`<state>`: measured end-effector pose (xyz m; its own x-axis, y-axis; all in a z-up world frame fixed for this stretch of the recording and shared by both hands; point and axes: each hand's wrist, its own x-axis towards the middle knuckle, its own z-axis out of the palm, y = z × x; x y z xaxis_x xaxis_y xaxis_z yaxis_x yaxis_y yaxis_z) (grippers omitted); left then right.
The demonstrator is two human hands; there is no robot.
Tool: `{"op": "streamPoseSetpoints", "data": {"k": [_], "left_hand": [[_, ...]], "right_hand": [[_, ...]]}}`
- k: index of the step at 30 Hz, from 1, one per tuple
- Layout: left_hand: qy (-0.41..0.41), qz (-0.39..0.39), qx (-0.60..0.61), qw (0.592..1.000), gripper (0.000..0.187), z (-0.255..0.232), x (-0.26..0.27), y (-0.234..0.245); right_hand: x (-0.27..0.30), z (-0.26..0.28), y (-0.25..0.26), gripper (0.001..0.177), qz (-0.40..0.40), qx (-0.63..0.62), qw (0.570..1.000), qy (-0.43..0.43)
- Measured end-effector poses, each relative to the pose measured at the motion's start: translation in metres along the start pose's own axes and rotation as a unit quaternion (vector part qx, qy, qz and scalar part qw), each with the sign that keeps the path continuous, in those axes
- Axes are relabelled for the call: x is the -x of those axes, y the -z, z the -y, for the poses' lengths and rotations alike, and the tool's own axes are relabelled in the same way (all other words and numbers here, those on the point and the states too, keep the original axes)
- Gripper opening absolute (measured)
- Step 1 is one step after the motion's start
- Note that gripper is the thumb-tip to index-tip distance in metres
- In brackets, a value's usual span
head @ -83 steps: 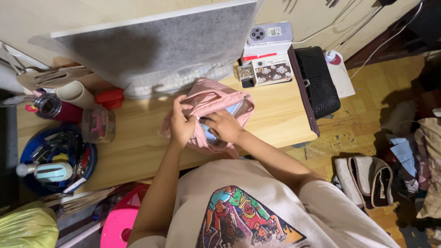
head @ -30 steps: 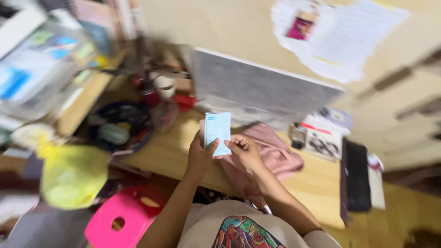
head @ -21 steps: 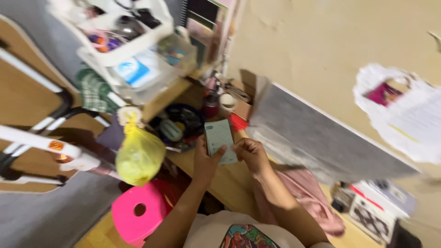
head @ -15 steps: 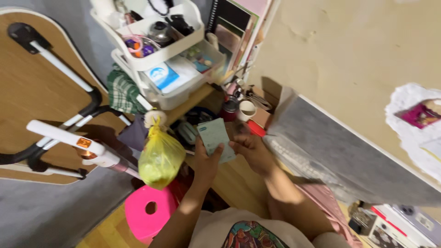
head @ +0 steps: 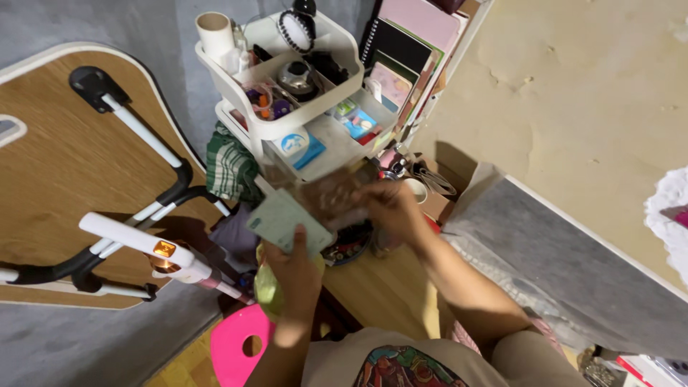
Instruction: The person packs a pink handbag with daily essentials including a notebook, a small box, and a face mask, then places the bag on a hanger. The person also organizes notebooks and other items on a nearby desk and shelf.
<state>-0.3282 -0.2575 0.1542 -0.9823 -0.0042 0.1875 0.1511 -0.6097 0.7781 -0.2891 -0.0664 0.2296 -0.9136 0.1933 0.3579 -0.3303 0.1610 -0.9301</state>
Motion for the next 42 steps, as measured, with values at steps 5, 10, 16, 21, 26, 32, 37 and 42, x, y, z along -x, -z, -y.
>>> {"op": "streamPoseSetpoints", "data": {"k": [5, 10, 16, 21, 26, 32, 37, 42], "left_hand": [[-0.032, 0.017, 0.099, 0.994, 0.039, -0.018, -0.03, 0.013], [-0.036, -0.007, 0.113, 0.993, 0.043, -0.019, -0.053, 0.02], [-0.007, 0.023, 0.13, 0.991, 0.041, -0.02, -0.06, 0.028], [-0.012, 0.008, 0.072, 0.997, 0.037, -0.015, -0.067, 0.044], [-0.019, 0.001, 0.07, 0.997, 0.04, -0.008, -0.071, 0.054], [-0.008, 0.027, 0.095, 0.995, 0.041, -0.01, -0.067, 0.058], [0.025, 0.028, 0.121, 0.992, 0.038, -0.015, -0.064, 0.058], [0.044, 0.054, 0.055, 0.996, 0.039, -0.031, -0.062, 0.04]], "right_hand": [[-0.058, 0.031, 0.053, 0.011, -0.113, 0.177, 0.978, -0.014], [-0.118, 0.036, 0.062, 0.008, -0.086, 0.258, 0.957, -0.104], [-0.15, 0.02, 0.05, 0.016, -0.076, 0.443, 0.892, -0.036], [-0.154, 0.017, 0.039, 0.017, -0.054, 0.451, 0.886, -0.09], [-0.153, 0.023, 0.011, 0.02, -0.024, 0.417, 0.895, -0.158], [-0.148, 0.034, -0.01, 0.025, 0.061, 0.347, 0.919, -0.178], [-0.142, 0.042, -0.008, 0.025, 0.059, 0.449, 0.888, -0.08], [-0.1, 0.055, -0.011, 0.01, -0.027, 0.397, 0.916, 0.053]]}}
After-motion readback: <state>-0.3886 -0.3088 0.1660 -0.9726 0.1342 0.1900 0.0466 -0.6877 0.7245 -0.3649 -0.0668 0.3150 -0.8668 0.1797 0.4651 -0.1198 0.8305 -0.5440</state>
